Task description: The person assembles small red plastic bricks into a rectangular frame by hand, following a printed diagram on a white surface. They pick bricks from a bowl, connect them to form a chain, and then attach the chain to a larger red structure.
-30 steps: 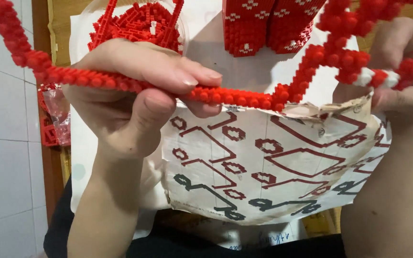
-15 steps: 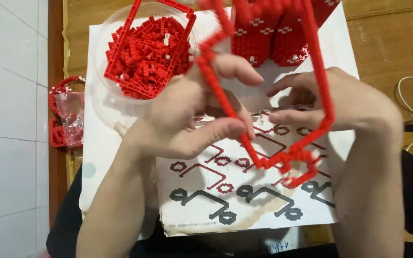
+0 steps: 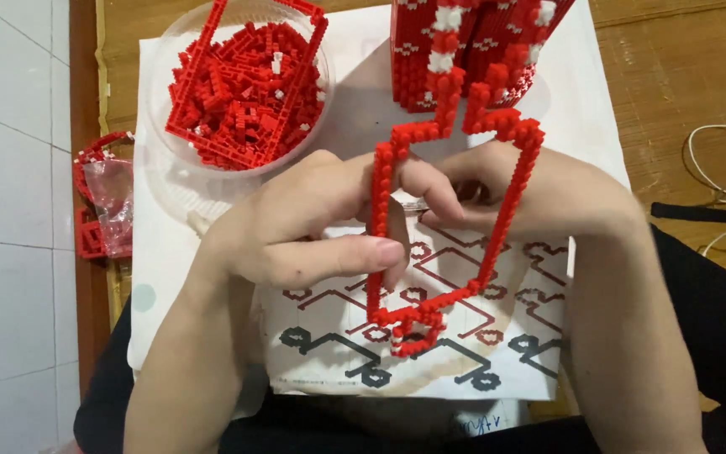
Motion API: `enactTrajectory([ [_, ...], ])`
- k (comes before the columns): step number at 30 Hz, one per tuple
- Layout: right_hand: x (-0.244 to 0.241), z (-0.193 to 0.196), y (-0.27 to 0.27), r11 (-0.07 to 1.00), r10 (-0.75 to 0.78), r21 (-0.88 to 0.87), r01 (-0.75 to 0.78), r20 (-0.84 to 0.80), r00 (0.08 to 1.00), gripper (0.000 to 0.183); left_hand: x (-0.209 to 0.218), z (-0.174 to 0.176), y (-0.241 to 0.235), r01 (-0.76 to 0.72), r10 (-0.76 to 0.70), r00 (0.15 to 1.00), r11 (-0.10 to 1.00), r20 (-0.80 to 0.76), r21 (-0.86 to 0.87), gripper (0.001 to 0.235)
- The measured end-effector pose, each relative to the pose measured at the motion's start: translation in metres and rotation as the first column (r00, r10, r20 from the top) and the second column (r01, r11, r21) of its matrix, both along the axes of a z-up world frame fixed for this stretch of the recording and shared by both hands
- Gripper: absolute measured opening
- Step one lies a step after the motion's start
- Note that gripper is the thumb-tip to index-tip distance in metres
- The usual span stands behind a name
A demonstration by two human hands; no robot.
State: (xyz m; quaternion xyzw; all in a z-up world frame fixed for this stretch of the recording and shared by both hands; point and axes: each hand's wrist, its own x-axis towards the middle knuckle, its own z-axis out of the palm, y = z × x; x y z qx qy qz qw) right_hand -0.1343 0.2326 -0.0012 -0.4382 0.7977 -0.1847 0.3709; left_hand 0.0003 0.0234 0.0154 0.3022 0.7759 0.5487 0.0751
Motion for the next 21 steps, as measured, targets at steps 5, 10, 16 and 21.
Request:
enactTrajectory([
  [5, -0.017, -0.005, 0.026, 0.976, 0.085, -0.204, -0.081, 0.009, 0.996, 0.022, 0.001, 0.002, -0.007, 0.069, -0.075, 0.996, 0.989, 0.042, 0.134, 0.035],
  [10, -0.013, 0.008, 0.042, 0.944, -0.126, -0.225, 0.242, 0.433, 0.893, 0.022, 0.007, -0.005, -0.021, 0.203, -0.201, 0.979, 0.93, -0.038, 0.307, 0.029],
  [16, -0.016, 0.005, 0.062, 0.811, 0.076, -0.572, 0.119, 0.305, 0.949, 0.02, 0.011, 0.004, -0.044, 0.322, -0.302, 0.946, 0.817, -0.121, 0.478, 0.025],
  [21, -0.013, -0.001, 0.068, 0.696, 0.15, -0.711, 0.099, 0.279, 0.948, 0.015, 0.012, 0.01, -0.04, 0.213, -0.222, 0.975, 0.887, -0.027, 0.41, 0.026],
])
